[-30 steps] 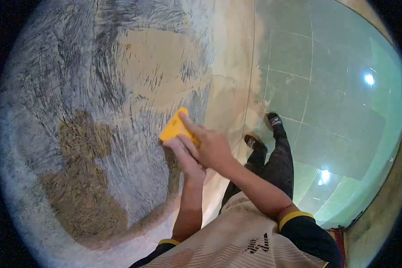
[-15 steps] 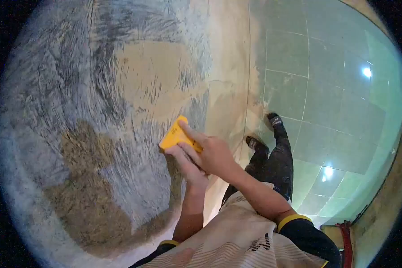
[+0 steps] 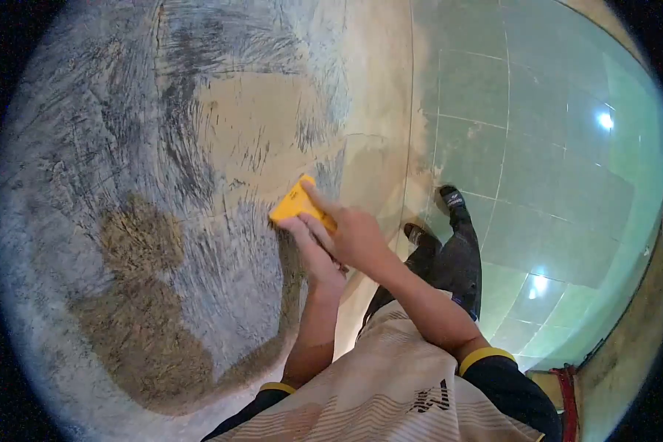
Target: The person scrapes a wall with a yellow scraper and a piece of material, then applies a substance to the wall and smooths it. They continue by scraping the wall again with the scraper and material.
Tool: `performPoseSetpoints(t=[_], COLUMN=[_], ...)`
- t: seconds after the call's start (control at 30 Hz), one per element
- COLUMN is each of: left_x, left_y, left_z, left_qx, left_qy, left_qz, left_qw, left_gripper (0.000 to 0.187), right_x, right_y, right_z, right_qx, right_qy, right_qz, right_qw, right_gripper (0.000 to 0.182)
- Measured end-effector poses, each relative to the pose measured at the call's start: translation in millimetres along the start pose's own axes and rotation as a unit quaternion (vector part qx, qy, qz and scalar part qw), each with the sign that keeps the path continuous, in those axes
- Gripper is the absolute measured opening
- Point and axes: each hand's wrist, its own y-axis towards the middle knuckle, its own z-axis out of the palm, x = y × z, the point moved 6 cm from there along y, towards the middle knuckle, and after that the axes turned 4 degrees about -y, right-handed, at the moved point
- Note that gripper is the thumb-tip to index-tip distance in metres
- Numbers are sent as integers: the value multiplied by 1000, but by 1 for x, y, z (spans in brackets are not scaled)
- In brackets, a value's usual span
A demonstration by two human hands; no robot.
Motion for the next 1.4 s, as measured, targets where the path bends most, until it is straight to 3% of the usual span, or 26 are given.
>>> performPoseSetpoints(t=[0.07, 0.1, 0.13, 0.23, 0.33, 0.37, 0.47, 0.5, 0.6, 0.67, 0.73, 0.8, 0.87, 0.9, 0.93, 1.0, 1.07, 1.13, 1.33, 1.4], left_x=[-12, -18, -19, -1, 2, -12, -22, 2, -14, -8, -18, -23, -11, -1, 3, -5, -11, -2, 2, 5], left_y=[-6, -17, -12, 8, 16, -14, -20, 26, 6, 1, -9, 11, 23, 33, 28, 11, 14, 19, 22, 35], left_z=[-4, -3, 0, -19, -23, 7, 16, -24, 11, 1, 7, 16, 8, -8, -4, -3, -3, -8, -16, -18], left_qx=[-24, 58, 59, -23, 3, -24, -43, -8, -4, -25, 54, 24, -60, -62, -54, -11, 31, -84, -3, 3], left_qy=[-42, 15, 17, -1, -25, -80, 4, 11, 45, -17, -11, 12, 133, 131, 131, -11, 58, 112, 80, 88], left_qz=[145, 96, 97, 42, 85, 100, 88, 74, 73, 82, 95, 130, -63, -2, 2, 123, 83, -1, 34, 40], left_qw=[988, 994, 993, 999, 996, 991, 995, 997, 996, 996, 994, 991, 987, 989, 990, 992, 994, 990, 996, 995], left_gripper=[83, 82, 82, 79, 70, 60, 55, 55, 54, 56, 72, 74, 78, 82, 82, 66, 68, 76, 72, 72], right_x=[6, 7, 5, -5, 0, 5, 3, -4, -10, 4, 3, -7, -25, -32, -26, -15, -20, -26, -19, -29], right_y=[-11, -12, -9, -3, -2, -8, -5, 3, 6, -7, -1, 7, 22, 16, 10, -7, 2, 8, -5, 15], right_z=[7, 11, 12, 8, 1, 6, 8, 5, -3, 1, -1, 1, 1, 9, 5, 16, 19, 14, 21, 15], right_qx=[14, 31, 30, 16, -2, 7, 30, 5, -31, 30, 22, 24, -13, -15, -23, 69, 55, 9, 51, 20], right_qy=[-1, -1, 1, 2, -14, 1, 10, 8, 43, -15, -9, -2, 18, 26, 23, 2, 23, 36, -5, 16], right_qz=[-6, -10, -11, 14, 0, -10, 3, 5, -1, -16, -3, 15, 25, 15, 11, 49, 58, 43, 59, 63], right_qw=[1000, 999, 1000, 1000, 1000, 1000, 999, 1000, 999, 999, 1000, 1000, 999, 999, 999, 996, 997, 998, 997, 998], right_gripper=[57, 56, 56, 56, 57, 57, 56, 57, 57, 54, 53, 52, 55, 55, 55, 55, 55, 56, 55, 55])
